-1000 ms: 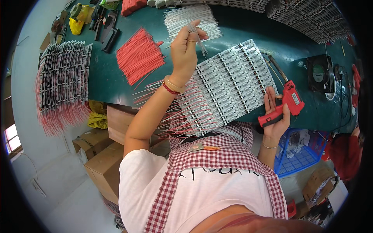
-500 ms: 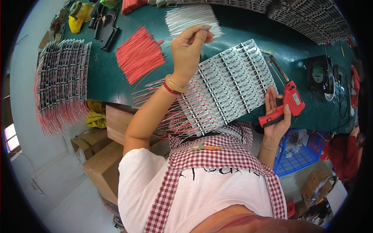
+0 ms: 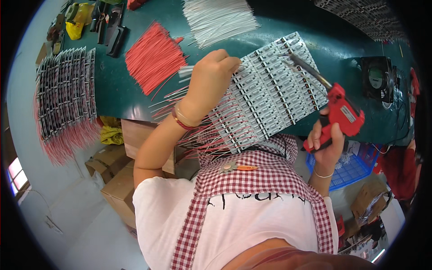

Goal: The person assembles LED strips by inserting wires into connectors and then soldering them with a soldering gun.

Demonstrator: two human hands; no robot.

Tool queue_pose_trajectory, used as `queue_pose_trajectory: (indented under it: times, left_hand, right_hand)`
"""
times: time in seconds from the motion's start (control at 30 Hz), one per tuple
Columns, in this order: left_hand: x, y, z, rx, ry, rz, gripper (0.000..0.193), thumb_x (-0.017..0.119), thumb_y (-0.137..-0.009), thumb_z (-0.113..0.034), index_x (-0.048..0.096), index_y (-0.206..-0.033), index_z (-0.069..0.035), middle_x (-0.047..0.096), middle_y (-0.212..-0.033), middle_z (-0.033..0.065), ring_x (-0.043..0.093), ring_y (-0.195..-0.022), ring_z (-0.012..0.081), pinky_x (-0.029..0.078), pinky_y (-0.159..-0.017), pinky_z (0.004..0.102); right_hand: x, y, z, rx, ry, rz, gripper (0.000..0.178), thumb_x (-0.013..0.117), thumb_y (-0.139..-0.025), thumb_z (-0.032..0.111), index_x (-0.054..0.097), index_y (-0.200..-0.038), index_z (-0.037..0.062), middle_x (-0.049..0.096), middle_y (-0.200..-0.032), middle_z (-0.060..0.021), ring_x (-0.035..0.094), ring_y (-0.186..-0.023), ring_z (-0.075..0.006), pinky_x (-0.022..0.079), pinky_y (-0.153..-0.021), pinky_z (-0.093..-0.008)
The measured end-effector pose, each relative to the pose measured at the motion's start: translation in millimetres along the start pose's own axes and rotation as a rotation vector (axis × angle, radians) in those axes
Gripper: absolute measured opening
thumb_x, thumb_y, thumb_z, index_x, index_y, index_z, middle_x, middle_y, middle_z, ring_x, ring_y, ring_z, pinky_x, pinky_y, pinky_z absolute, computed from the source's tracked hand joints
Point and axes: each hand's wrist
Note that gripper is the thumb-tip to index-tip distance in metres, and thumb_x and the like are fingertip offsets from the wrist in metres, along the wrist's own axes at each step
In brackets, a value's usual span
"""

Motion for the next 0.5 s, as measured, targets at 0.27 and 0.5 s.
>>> queue_pose_trajectory:
  times: [0.27,0.5]
  left_hand:
    - [19,-4,3,0.281,-0.368,-0.108,0.028,0.064,-0.069,0.002,0.068,-0.096,-0.002,0.057,-0.082,0.0069,0.056,-0.074,0.0232,0.048,-0.064,0.034]
    - [15,-3,8,0.256,-0.289,-0.117,0.03,0.063,-0.068,0.003,0.068,-0.097,-0.001,0.055,-0.081,0.0089,0.053,-0.071,0.0241,0.048,-0.064,0.0342]
  right_hand:
    - [27,-7,-14,0.067,0.248,-0.019,0.042,0.06,-0.096,0.022,0.05,-0.124,-0.0069,0.058,-0.07,-0.0101,0.048,-0.047,-0.0104,0.044,-0.046,-0.0262]
    - [41,-10,-15,0.14,0.443,-0.121,0.01,0.071,-0.088,0.008,0.065,-0.092,0.002,0.061,-0.069,0.0002,0.056,-0.057,-0.0072,0.043,-0.052,-0.0229]
Point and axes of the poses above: each hand's wrist, its own y-axis away from the middle knuckle, its own x-axis out of the palm, z = x × y
